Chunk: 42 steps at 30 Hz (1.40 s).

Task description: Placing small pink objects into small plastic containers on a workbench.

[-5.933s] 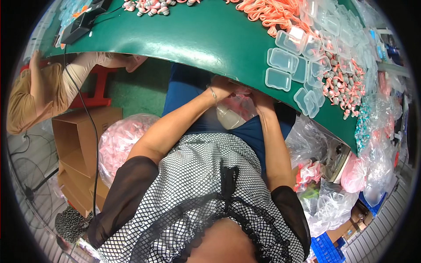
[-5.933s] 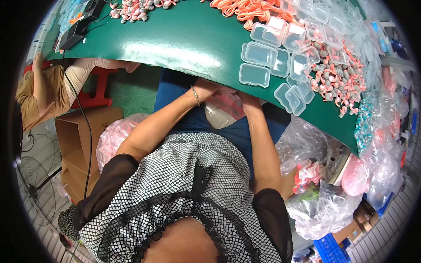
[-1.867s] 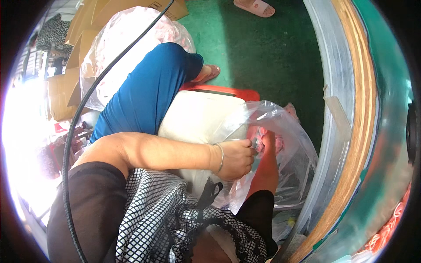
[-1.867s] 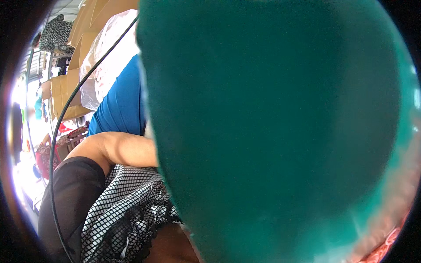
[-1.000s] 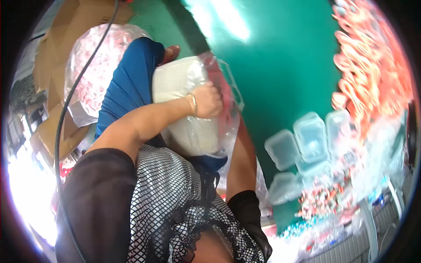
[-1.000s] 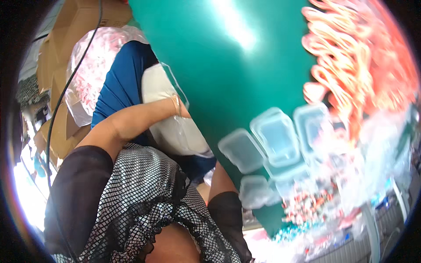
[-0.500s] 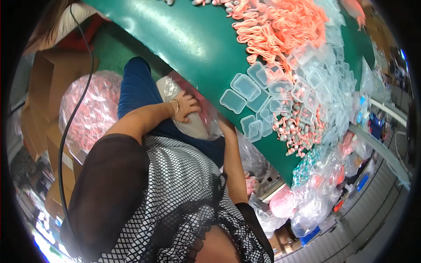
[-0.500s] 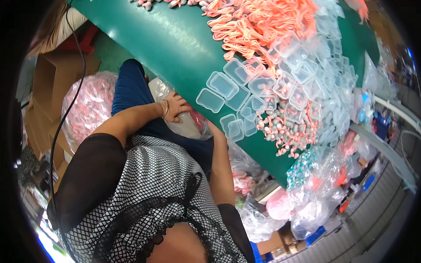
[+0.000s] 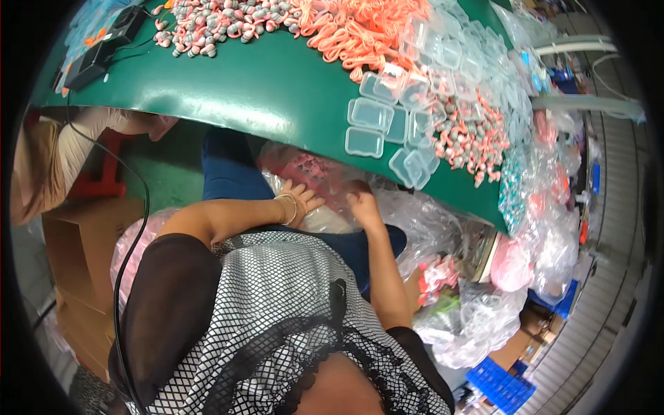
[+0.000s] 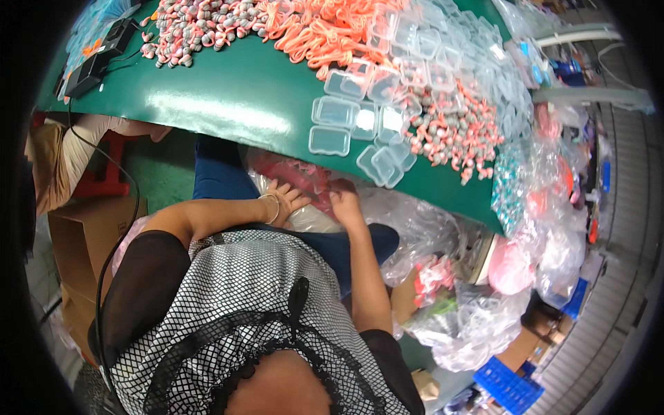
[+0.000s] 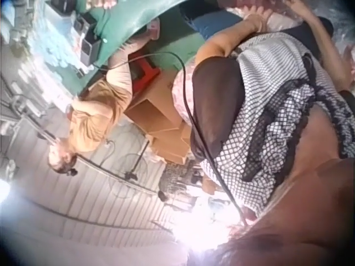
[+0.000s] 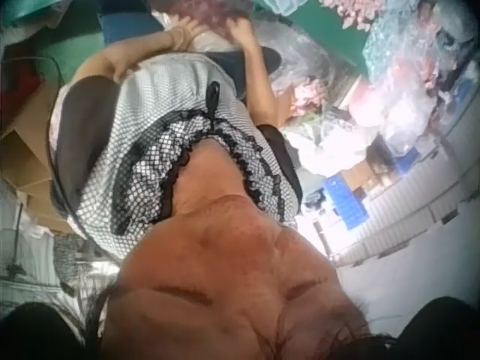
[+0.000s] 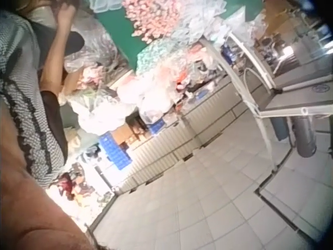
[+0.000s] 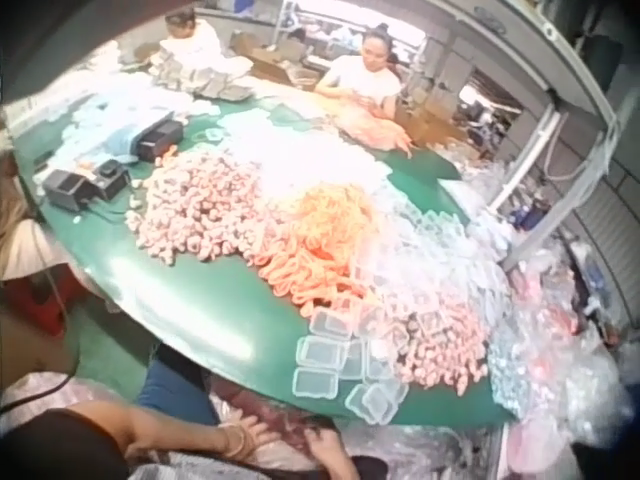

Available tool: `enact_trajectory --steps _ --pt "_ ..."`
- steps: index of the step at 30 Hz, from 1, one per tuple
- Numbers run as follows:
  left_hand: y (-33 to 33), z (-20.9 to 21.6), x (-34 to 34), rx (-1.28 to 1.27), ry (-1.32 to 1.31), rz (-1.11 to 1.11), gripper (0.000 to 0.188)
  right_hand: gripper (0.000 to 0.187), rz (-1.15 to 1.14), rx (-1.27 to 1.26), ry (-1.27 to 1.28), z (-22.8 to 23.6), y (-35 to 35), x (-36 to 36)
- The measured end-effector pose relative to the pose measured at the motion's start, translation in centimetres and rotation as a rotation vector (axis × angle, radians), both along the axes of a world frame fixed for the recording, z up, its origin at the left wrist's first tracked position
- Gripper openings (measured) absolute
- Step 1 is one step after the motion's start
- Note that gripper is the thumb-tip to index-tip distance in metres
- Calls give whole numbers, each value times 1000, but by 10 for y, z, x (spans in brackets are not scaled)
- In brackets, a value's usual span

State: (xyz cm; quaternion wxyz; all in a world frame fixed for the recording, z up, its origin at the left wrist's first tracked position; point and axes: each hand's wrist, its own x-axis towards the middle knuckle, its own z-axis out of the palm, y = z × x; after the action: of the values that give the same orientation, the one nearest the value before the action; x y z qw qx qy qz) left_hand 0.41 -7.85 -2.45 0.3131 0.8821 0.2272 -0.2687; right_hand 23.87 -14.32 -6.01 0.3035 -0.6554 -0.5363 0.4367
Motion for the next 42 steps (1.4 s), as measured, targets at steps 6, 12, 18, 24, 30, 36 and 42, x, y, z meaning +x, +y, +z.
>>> enact_trajectory --steps 6,12,18,24,30,36,42 --pt "-14 8 -9 177 -127 -63 81 26 -31 -246 -71 80 10 -20" --pt "-27 -10 -2 25 -182 28 43 26 120 -29 -180 144 15 -34" --pt "-10 -7 13 -23 -120 -317 34 24 214 9 -90 209 21 -57" --pt "-7 -30 27 -228 -89 -455 42 22 408 77 -174 264 43 -72" --pt "-18 -52 16 -257 -158 -381 42 21 500 191 -240 316 88 -88" --pt "-15 -46 4 -25 -526 -282 26 16 493 407 -363 324 150 -98" --pt "37 171 -73 145 -1217 281 18 12 515 500 -462 307 191 -99"
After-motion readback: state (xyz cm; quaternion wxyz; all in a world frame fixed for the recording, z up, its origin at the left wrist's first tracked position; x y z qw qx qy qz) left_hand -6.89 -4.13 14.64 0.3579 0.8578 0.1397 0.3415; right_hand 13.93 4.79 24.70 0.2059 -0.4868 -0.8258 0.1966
